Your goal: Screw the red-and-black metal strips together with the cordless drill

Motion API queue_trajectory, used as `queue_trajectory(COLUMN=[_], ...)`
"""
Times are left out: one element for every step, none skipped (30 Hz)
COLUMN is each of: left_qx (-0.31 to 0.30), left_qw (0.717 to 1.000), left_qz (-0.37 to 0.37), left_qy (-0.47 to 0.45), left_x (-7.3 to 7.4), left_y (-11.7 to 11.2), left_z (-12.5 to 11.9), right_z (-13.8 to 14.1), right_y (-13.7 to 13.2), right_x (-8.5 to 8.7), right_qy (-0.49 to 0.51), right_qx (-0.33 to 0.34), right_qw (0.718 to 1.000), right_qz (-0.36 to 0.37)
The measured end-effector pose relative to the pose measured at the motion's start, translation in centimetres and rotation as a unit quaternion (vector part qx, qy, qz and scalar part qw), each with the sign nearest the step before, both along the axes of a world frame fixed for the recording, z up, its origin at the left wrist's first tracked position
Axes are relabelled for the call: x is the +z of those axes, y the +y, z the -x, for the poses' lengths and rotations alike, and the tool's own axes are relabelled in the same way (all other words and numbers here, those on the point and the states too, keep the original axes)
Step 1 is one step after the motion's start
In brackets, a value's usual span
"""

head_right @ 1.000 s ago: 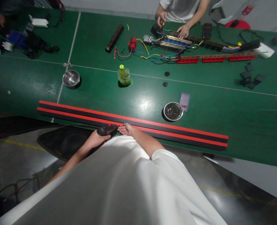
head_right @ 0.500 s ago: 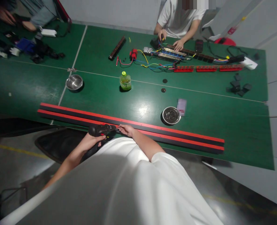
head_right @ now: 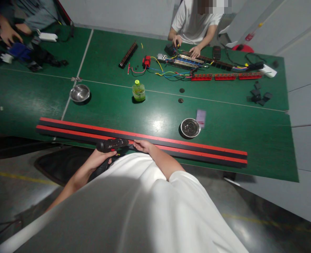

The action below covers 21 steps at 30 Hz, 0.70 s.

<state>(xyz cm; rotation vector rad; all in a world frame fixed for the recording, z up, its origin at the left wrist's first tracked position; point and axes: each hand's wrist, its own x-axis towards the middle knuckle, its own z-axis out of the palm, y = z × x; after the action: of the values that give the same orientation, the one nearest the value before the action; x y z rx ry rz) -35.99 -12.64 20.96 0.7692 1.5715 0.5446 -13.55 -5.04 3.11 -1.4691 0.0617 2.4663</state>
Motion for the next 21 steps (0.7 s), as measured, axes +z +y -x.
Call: queue_trajectory(left_qx=[-0.004, -0.01, -0.016, -0.021, -0.025, -0.026, -0.024, -0.02, -0.016, -0.015, -0.013, -0.014, -0.017, -0.019, -0.02, -0.019, -0.018, -0.015, -0.014, -0.013, -0.015], left_qw=[1.0, 1.0, 1.0, 1.0, 1.0, 1.0, 1.0, 1.0, 1.0, 1.0, 1.0, 1.0, 1.0, 1.0, 1.0, 1.0, 1.0, 0.999, 0.999, 0.997, 0.996], left_qz=[0.002, 0.003, 0.004, 0.004, 0.004, 0.004, 0.003, 0.002, 0.0, -0.001, -0.003, -0.004, -0.004, -0.005, -0.008, -0.011, -0.015, -0.018, -0.021, -0.022, -0.024], left_qy=[0.001, 0.002, 0.002, 0.002, 0.002, 0.001, 0.002, 0.002, 0.002, -0.001, -0.005, -0.012, -0.017, -0.021, -0.02, -0.011, 0.005, 0.026, 0.048, 0.067, 0.08], left_x=[0.0, -0.1, -0.1, -0.1, -0.1, -0.1, 0.0, 0.0, 0.0, 0.1, 0.1, 0.0, 0.0, -0.2, -0.3, -0.6, -0.8, -1.1, -1.4, -1.7, -2.1], left_y=[0.1, 0.1, 0.2, 0.2, 0.3, 0.3, 0.4, 0.4, 0.4, 0.4, 0.4, 0.4, 0.4, 0.4, 0.3, 0.3, 0.3, 0.3, 0.4, 0.5, 0.6], left_z=[0.0, 0.1, 0.1, 0.1, 0.1, 0.0, 0.0, -0.1, -0.2, -0.2, -0.3, -0.4, -0.5, -0.6, -0.6, -0.7, -0.7, -0.8, -0.8, -0.8, -0.8], right_z=[0.0, -0.1, -0.1, -0.2, -0.3, -0.4, -0.6, -0.7, -0.8, -0.9, -0.9, -0.9, -1.0, -1.1, -1.3, -1.7, -2.4, -3.4, -4.7, -6.2, -8.1], right_y=[0.0, 0.0, 0.0, 0.0, 0.0, 0.1, 0.0, 0.0, 0.0, 0.0, -0.1, -0.1, -0.1, -0.1, -0.2, -0.3, -0.6, -1.1, -1.8, -2.8, -4.1], right_x=[0.0, 0.0, 0.1, 0.1, 0.2, 0.3, 0.4, 0.5, 0.7, 0.8, 1.0, 1.1, 1.3, 1.4, 1.6, 1.7, 2.0, 2.3, 2.7, 3.2, 3.9], right_qy=[0.0, -0.001, -0.003, -0.005, -0.007, -0.01, -0.013, -0.017, -0.021, -0.027, -0.036, -0.047, -0.061, -0.077, -0.097, -0.12, -0.147, -0.178, -0.212, -0.249, -0.291], right_qx=[0.001, 0.001, 0.002, 0.004, 0.005, 0.007, 0.009, 0.012, 0.015, 0.019, 0.023, 0.028, 0.033, 0.038, 0.044, 0.05, 0.056, 0.062, 0.069, 0.077, 0.087], right_qw=[1.0, 1.0, 1.0, 1.0, 1.0, 1.0, 1.0, 0.999, 0.999, 0.999, 0.998, 0.997, 0.995, 0.993, 0.991, 0.987, 0.981, 0.974, 0.965, 0.953, 0.939], right_qz=[-0.001, -0.003, -0.006, -0.009, -0.012, -0.016, -0.021, -0.027, -0.033, -0.04, -0.048, -0.057, -0.066, -0.075, -0.086, -0.098, -0.111, -0.125, -0.14, -0.154, -0.165])
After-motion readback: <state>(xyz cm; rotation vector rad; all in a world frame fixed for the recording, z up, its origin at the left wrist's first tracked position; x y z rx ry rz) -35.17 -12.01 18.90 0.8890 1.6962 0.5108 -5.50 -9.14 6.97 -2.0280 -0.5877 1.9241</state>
